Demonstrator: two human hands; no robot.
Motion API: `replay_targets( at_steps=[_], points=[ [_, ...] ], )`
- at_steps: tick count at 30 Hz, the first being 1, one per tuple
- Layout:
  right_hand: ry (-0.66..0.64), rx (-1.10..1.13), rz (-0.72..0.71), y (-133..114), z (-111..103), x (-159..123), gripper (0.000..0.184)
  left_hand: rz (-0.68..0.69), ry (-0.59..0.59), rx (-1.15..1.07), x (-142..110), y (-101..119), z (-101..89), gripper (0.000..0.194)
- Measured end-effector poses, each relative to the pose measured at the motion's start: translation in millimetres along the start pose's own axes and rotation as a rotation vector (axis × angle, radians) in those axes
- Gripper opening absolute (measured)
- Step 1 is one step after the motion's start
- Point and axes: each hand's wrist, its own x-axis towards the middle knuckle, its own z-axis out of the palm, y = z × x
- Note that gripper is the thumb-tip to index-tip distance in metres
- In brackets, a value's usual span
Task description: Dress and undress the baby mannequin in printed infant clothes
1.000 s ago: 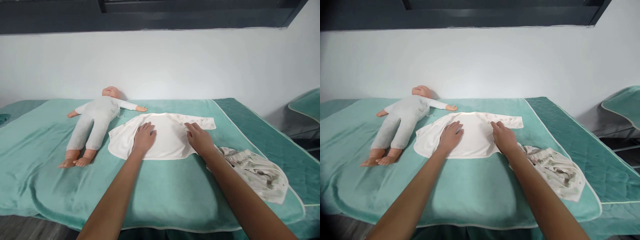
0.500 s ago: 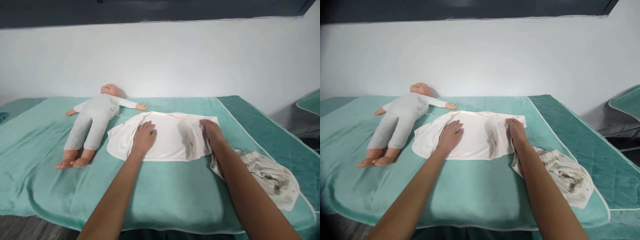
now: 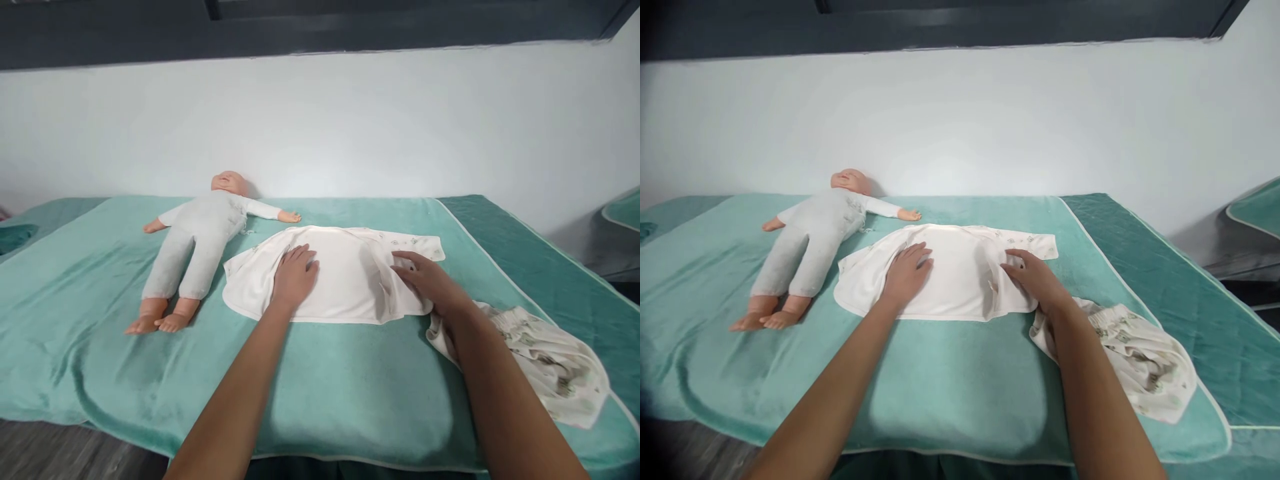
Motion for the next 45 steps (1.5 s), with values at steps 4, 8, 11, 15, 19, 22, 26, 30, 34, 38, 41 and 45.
replay_targets(
  at_steps=[4, 8, 11, 15, 19, 22, 26, 30, 34, 38, 41, 45],
  points=[
    [-0.231, 0.365, 0.162, -7.0, -6.2, -20.6, 0.062, 0.007, 0.009, -0.009, 0.0, -1.1, 0.2, 0.036],
    [-0.177, 0.215, 0.122, -8.4, -1.2, -24.2, 0.055, 0.013, 0.012, -0.025, -0.1, -2.4, 0.4, 0.036],
    [-0.107, -0.161, -0.006, -5.5, -0.6, -21.9, 0.046, 0.017, 0.023, -0.039, -0.3, -2.8, 1.1, 0.035],
    [-0.049, -0.623, -0.069, -6.3, -12.2, -27.7, 0.058, 0.002, 0.053, -0.057, -0.5, -2.7, 2.6, 0.032],
    [0.140, -0.721, -0.293, -19.9, -7.5, -26.1, 0.057, 0.008, 0.066, -0.066, 0.3, -3.6, 4.1, 0.030],
    [0.053, -0.655, -0.460, -28.9, 23.0, -10.4, 0.060, 0.008, 0.078, -0.066, 1.3, -4.6, 4.9, 0.029],
    [0.001, -0.815, -0.374, -25.4, 73.3, 3.3, 0.065, 0.018, 0.082, -0.066, 2.1, -5.2, 4.9, 0.029],
    [0.053, -0.889, -0.487, -14.6, 92.2, -6.6, 0.061, 0.022, 0.090, -0.081, 1.7, -5.0, 4.5, 0.028],
    [0.001, -0.823, -0.526, -9.3, 88.7, -17.3, 0.056, 0.019, 0.087, -0.088, 1.2, -5.4, 4.6, 0.028],
    [-0.002, -0.722, -0.525, -8.4, 86.7, -17.5, 0.051, 0.027, 0.086, -0.085, 1.6, -6.2, 5.4, 0.028],
    [0.022, -0.584, -0.484, -14.7, 81.5, -8.3, 0.048, 0.031, 0.095, -0.083, 2.1, -6.3, 5.7, 0.027],
    [0.224, -0.401, -0.393, -31.9, 67.6, 24.3, 0.040, 0.025, 0.101, -0.098, 1.9, -5.4, 4.8, 0.026]
  ],
)
